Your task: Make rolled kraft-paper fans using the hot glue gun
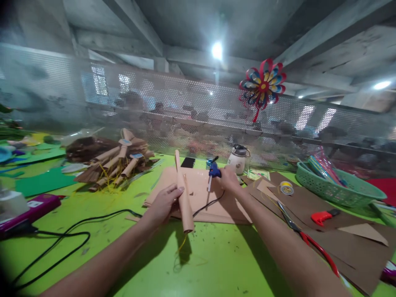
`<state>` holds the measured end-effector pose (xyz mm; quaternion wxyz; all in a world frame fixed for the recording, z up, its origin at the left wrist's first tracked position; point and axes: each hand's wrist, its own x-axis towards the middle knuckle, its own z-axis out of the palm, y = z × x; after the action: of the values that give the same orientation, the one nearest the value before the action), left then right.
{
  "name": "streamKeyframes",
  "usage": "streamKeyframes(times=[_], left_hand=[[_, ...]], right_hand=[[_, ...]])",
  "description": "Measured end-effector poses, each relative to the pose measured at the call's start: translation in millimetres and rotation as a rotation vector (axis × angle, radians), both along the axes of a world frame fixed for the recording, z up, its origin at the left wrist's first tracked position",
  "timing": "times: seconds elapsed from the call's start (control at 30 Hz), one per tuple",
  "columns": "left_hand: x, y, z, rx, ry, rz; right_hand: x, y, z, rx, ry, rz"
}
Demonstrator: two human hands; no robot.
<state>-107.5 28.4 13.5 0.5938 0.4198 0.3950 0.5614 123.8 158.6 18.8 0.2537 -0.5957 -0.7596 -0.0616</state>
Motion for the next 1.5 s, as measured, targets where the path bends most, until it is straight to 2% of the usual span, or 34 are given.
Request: streamKeyframes(times=[0.17, 0.33, 0.43, 0.6, 0.7, 0.8, 0.93, 1.03, 1.1, 1.2, 1.33, 1.5], left_hand=[[3, 3, -7.4, 0.047, 0.044, 0.001], [5, 1, -6.4, 0.061, 0.069, -0.018], [6, -2, -2.7, 0.073, 0.072, -0.035], [10, -8, 2.5, 0.061, 0.101, -0.145], [10, -13, 6.5, 0.087, 0.122, -0.278], [6, -17, 13.4, 0.108, 0.193, -0.457], [1, -22, 28.6, 0.154, 0.355, -0.636], [3, -30, 42.7, 0.223, 0.485, -0.731], [6, -36, 50.2, 0.259, 0.579, -0.792], [10, -43, 54.2, 0.303, 0.685, -0.863], [15, -43, 45.5, 0.366, 0.801, -0.899], [23, -38, 26.0, 0.476, 0.943, -0.893]], right_hand=[[-21, 23, -9.7, -0.045, -0.138, 0.065], [-20, 18, -0.3, -0.063, -0.171, 0.141], [-19, -10, 7.0, 0.01, -0.12, 0.174], [-19, -82, 17.1, 0.086, 0.047, 0.292], [-11, -118, 26.1, 0.137, 0.246, 0.39], [4, -147, 40.0, 0.214, 0.306, 0.383], [12, -185, 67.0, 0.302, 0.14, 0.51], [6, -204, 85.9, 0.274, -0.093, 0.65], [2, -209, 92.3, 0.216, -0.243, 0.656], [3, -209, 89.2, 0.006, -0.363, 0.558], [16, -209, 69.3, -0.313, -0.347, 0.509], [29, -210, 42.3, -0.362, -0.257, 0.551]])
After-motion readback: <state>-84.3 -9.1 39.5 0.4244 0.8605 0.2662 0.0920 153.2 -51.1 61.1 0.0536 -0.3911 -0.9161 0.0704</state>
